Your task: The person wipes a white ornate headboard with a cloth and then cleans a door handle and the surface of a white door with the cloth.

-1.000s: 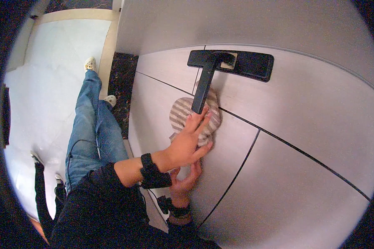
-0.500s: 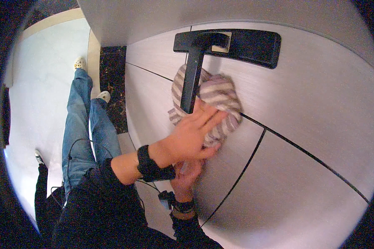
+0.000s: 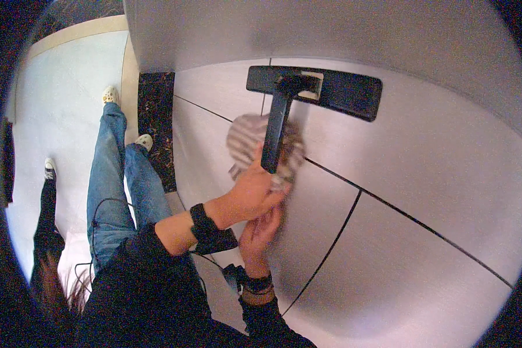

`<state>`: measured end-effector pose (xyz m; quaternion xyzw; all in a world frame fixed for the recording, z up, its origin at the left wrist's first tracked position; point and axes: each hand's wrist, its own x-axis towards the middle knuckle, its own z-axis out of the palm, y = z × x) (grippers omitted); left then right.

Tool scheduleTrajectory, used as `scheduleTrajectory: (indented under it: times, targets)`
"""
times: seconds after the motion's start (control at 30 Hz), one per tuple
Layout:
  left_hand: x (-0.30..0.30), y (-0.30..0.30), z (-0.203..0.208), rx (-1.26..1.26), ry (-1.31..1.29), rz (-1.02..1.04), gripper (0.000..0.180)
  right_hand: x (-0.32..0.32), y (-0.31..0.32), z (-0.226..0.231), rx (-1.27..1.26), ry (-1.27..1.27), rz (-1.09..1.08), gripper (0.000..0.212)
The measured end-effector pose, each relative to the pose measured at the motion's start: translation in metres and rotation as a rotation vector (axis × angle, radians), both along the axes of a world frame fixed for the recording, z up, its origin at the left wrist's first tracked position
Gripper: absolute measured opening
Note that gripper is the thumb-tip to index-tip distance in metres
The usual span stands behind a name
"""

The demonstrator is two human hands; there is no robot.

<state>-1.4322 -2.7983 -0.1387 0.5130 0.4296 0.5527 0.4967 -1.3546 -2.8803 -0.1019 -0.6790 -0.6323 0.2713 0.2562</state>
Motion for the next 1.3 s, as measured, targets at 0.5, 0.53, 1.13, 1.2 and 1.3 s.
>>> scheduleTrajectory:
  times: [0.5,0.53,1.13,1.2,1.3]
  targets:
    - [-0.003,-0.008,-0.004,-0.125,0.101,-0.069,0.057,0.003,0.008,0.005,-0.143,-0.035,0.094,0.050]
    - [-0.003,-0.008,-0.002,-0.124,0.103,-0.066,0.057,0.005,0.006,0.005,-0.146,-0.024,0.087,0.050]
    - [-0.012,-0.006,0.017,0.040,0.133,0.027,0.050,-0.018,-0.002,0.019,-0.153,0.230,-0.137,0.049]
    - [-0.012,0.006,0.021,0.055,0.055,0.081,0.051,-0.019,0.006,0.025,-0.122,0.149,-0.049,0.048]
    - [-0.025,0.017,0.020,0.054,-0.102,0.103,0.052,-0.017,0.012,0.022,-0.093,0.023,0.039,0.046]
